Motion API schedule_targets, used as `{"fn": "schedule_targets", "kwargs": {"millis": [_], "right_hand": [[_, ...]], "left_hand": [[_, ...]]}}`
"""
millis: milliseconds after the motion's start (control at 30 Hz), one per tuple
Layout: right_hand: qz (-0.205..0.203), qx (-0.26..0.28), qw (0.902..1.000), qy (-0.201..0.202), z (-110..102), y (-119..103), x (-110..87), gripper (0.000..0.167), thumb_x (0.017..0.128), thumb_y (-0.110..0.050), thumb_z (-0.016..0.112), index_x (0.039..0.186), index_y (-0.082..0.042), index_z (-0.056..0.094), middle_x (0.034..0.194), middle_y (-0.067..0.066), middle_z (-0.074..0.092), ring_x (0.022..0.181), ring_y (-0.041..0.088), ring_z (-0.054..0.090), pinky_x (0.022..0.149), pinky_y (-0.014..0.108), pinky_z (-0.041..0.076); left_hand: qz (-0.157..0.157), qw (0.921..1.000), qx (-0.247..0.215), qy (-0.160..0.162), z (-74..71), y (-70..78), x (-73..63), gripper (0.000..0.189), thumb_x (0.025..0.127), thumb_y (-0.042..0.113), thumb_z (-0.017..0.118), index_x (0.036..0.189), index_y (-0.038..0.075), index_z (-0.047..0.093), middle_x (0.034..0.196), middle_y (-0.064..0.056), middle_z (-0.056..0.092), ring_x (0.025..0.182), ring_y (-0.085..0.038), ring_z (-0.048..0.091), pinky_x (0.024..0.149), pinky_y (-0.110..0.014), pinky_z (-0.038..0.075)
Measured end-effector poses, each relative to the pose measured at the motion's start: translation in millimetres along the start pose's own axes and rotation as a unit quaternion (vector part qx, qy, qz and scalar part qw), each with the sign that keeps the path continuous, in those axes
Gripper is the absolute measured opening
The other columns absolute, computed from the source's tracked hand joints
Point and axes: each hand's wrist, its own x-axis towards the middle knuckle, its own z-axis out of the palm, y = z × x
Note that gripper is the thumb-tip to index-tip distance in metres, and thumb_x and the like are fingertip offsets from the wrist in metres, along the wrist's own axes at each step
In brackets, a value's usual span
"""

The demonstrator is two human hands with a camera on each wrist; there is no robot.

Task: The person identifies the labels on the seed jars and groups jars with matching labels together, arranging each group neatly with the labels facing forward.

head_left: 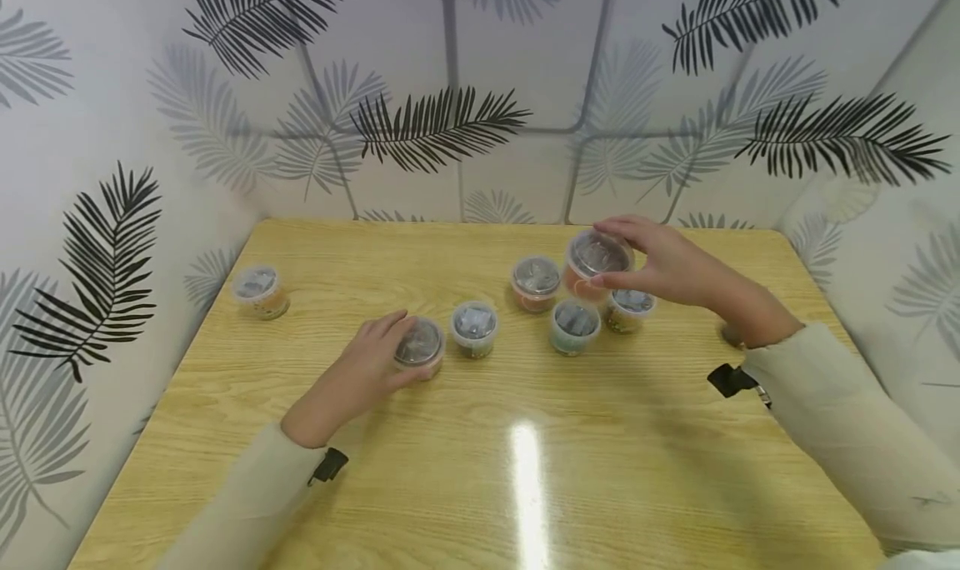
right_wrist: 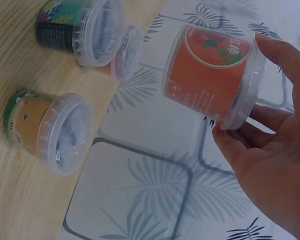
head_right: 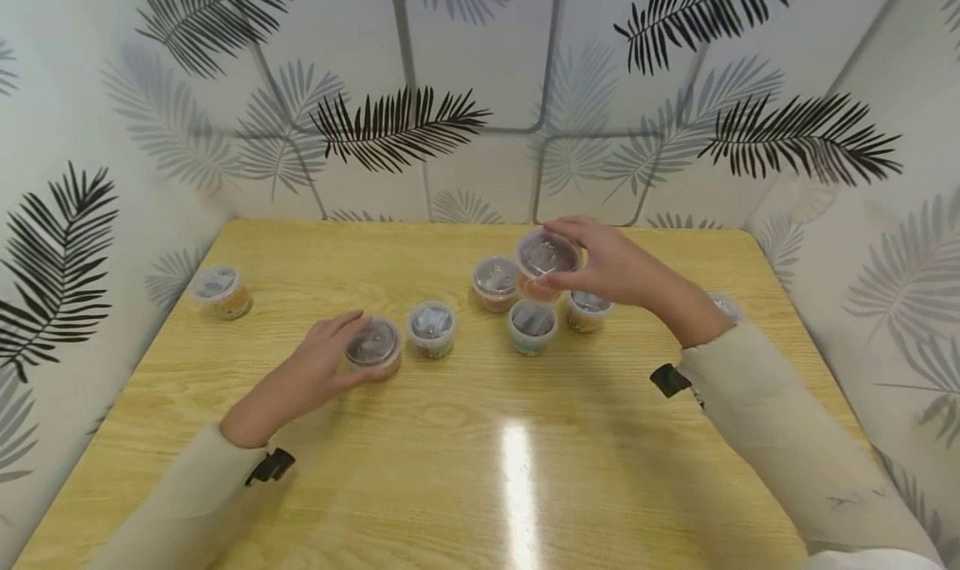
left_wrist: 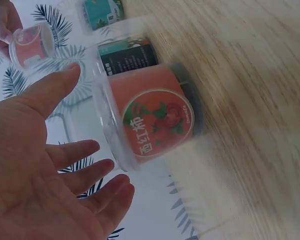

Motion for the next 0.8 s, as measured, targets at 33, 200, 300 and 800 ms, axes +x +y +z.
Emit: {"fn": "schedule_targets", "kwargs": {"millis": [33,200,300,800], "right_hand": [[0.002,0.002,1.0,0.001,1.3,4.1,2.4,0.076,0.082,-0.037,0.071,0.141,-0.003,0.037,0.142,0.017,0.036,0.126,0.033,0.037,0.098,0.052,0.036],[0.018,0.007,0.9998,-0.005,6.8,24.7,12.8,0.077,0.082,-0.037,0.07,0.141,-0.002,0.035,0.143,0.018,0.033,0.127,0.035,0.035,0.099,0.052,0.035],[0.028,0.007,0.9995,-0.009,7.8,34.3,18.5,0.077,0.083,-0.036,0.07,0.141,-0.001,0.035,0.143,0.019,0.032,0.128,0.035,0.034,0.099,0.052,0.034],[0.039,0.015,0.9987,-0.029,17.1,60.0,43.4,0.076,0.084,-0.033,0.07,0.141,0.001,0.034,0.143,0.021,0.033,0.13,0.036,0.03,0.104,0.052,0.028]], "left_hand": [[-0.002,1.0,0.004,0.001,0.6,-0.1,1.2,0.076,0.085,0.049,0.062,0.141,0.006,0.035,0.145,-0.016,0.031,0.128,-0.036,0.031,0.102,-0.052,0.032],[0.001,0.9996,0.029,0.001,1.6,-2.1,5.3,0.076,0.084,0.046,0.064,0.138,0.0,0.037,0.139,-0.018,0.039,0.126,-0.034,0.035,0.103,-0.048,0.033],[-0.012,0.9997,0.02,-0.007,0.7,-2.9,8.2,0.078,0.082,0.044,0.068,0.138,-0.001,0.037,0.136,-0.018,0.041,0.125,-0.033,0.037,0.1,-0.047,0.036],[-0.014,0.9986,0.05,-0.01,-6.9,10.0,10.2,0.074,0.077,0.037,0.072,0.131,-0.006,0.045,0.123,-0.018,0.05,0.114,-0.033,0.046,0.093,-0.043,0.043]]}}
